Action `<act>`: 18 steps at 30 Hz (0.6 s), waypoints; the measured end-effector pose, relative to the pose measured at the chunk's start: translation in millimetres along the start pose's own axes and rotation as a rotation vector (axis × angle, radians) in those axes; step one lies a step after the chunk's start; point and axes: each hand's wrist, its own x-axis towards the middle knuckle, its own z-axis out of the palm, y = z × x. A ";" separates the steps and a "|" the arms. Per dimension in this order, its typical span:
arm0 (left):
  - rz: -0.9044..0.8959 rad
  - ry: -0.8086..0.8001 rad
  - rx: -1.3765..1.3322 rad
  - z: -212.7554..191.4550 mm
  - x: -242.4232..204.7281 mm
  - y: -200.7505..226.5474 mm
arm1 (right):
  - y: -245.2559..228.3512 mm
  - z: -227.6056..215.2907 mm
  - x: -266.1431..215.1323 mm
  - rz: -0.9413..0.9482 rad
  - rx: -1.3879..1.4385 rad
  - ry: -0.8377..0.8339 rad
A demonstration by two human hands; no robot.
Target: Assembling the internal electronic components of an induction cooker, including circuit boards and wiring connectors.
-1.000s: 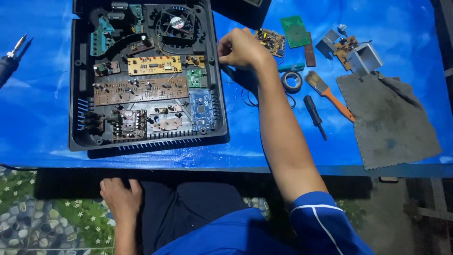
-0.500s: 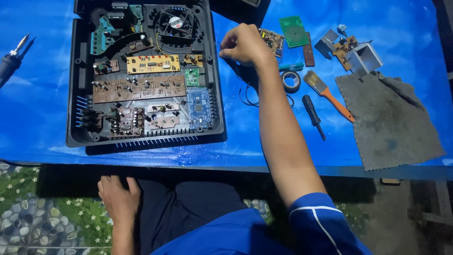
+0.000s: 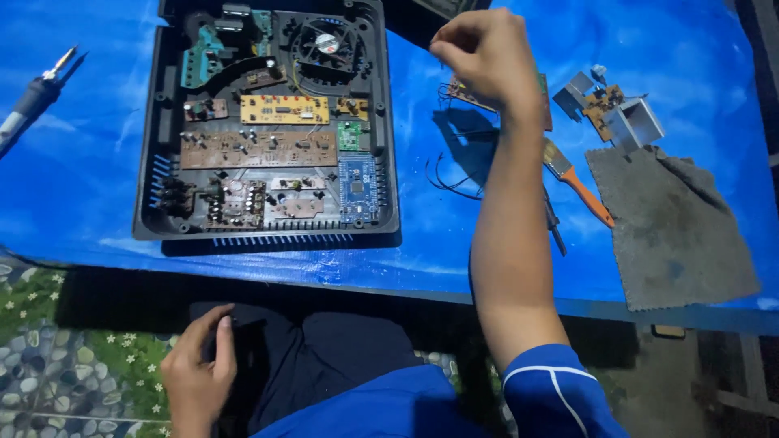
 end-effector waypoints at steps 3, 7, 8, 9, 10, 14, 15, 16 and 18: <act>0.119 0.045 -0.036 -13.8 4.6 35.1 | -17.2 -21.7 0.4 -0.167 0.182 0.092; 0.234 0.057 -0.130 -21.0 13.8 65.2 | -39.6 -41.0 0.5 -0.179 0.473 0.008; 0.265 0.060 -0.164 -22.5 16.7 72.9 | -46.7 -44.3 0.8 -0.147 0.609 -0.056; 0.251 0.077 -0.163 -19.9 22.1 78.8 | -57.6 -47.4 -0.1 -0.164 0.616 -0.068; 0.295 0.050 -0.212 -17.9 27.9 84.2 | -68.7 -50.6 -1.2 -0.182 0.693 -0.120; 0.444 0.039 -0.349 -10.7 54.4 116.1 | -107.2 -50.8 -4.0 -0.199 0.928 -0.322; 0.426 0.053 -0.346 -9.7 59.3 127.1 | -115.1 -48.8 -4.8 -0.209 0.936 -0.341; 0.469 0.045 -0.425 -8.7 64.8 137.6 | -123.0 -46.5 -5.8 -0.217 0.953 -0.411; 0.504 0.060 -0.498 -5.3 70.7 151.1 | -139.6 -43.1 -9.2 -0.245 0.973 -0.495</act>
